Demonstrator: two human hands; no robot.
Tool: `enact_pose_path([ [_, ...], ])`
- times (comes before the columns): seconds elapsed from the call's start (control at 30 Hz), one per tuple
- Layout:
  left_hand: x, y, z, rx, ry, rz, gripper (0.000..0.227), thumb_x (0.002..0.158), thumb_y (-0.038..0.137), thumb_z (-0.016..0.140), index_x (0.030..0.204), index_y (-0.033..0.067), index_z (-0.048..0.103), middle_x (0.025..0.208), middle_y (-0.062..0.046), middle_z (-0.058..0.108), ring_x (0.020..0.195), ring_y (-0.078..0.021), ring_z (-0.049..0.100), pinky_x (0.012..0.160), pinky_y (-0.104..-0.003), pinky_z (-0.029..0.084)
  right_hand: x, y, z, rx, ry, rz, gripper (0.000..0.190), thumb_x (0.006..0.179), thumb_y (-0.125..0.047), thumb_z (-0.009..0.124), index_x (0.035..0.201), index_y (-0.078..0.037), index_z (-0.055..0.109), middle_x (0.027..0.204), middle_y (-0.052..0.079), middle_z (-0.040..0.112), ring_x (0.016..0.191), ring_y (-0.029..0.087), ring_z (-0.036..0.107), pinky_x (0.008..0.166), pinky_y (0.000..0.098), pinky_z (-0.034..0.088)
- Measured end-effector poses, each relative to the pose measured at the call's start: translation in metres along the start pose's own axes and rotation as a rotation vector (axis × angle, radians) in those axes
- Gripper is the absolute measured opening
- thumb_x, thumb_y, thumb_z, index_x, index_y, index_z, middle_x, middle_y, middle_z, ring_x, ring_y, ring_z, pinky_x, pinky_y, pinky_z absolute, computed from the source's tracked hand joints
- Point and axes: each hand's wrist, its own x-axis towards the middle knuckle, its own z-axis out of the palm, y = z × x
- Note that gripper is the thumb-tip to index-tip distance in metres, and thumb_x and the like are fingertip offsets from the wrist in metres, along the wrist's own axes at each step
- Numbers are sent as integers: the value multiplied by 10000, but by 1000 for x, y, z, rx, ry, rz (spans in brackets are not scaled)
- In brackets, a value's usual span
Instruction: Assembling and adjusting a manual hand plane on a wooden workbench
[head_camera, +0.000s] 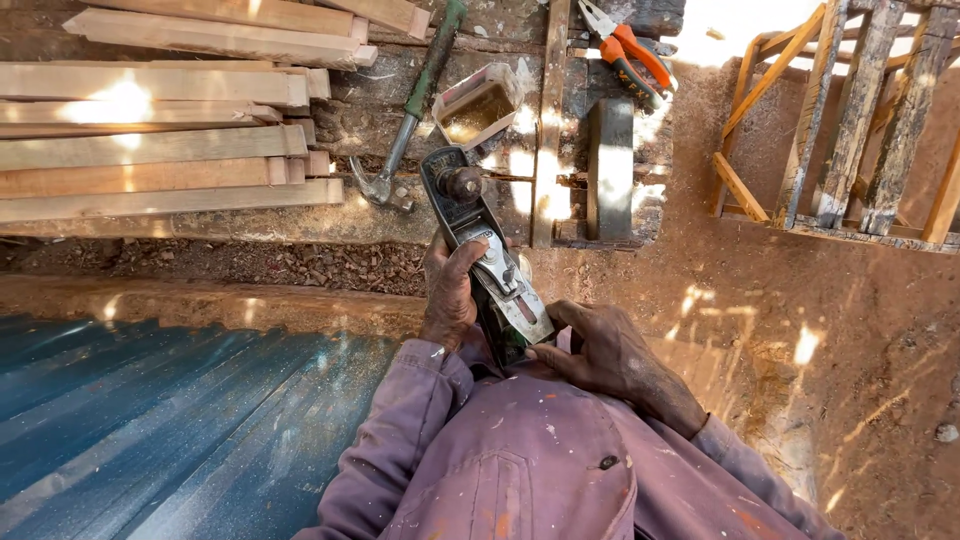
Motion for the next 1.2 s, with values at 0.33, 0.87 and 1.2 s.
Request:
enact_pose_path([
  [0.33,-4,-8,-4,-155,-122,-12,323,733,2,779,1041,34,687,907,-232,736,847,-398,762,736,-478,661,-2,0,-10,56,-76,-13,225,835,-258,800,923,-71,711,627,148,694,424,282,680,347,338,481],
  [0.87,-13,-1,11,-51,-195,38,299,708,90,828,983,92,712,850,-103,727,827,-207,731,735,-376,618,20,-2,-15,45,201,-206,253,832,-222,840,1005,-72,733,768,70,734,429,213,630,370,294,454],
  [1.2,-9,-11,5,21,-275,58,326,721,107,819,1026,114,703,860,-61,718,832,-151,707,734,-329,597,22,11,6,-142,352,-229,234,881,-331,817,1030,-152,794,820,47,688,532,268,629,471,361,497],
])
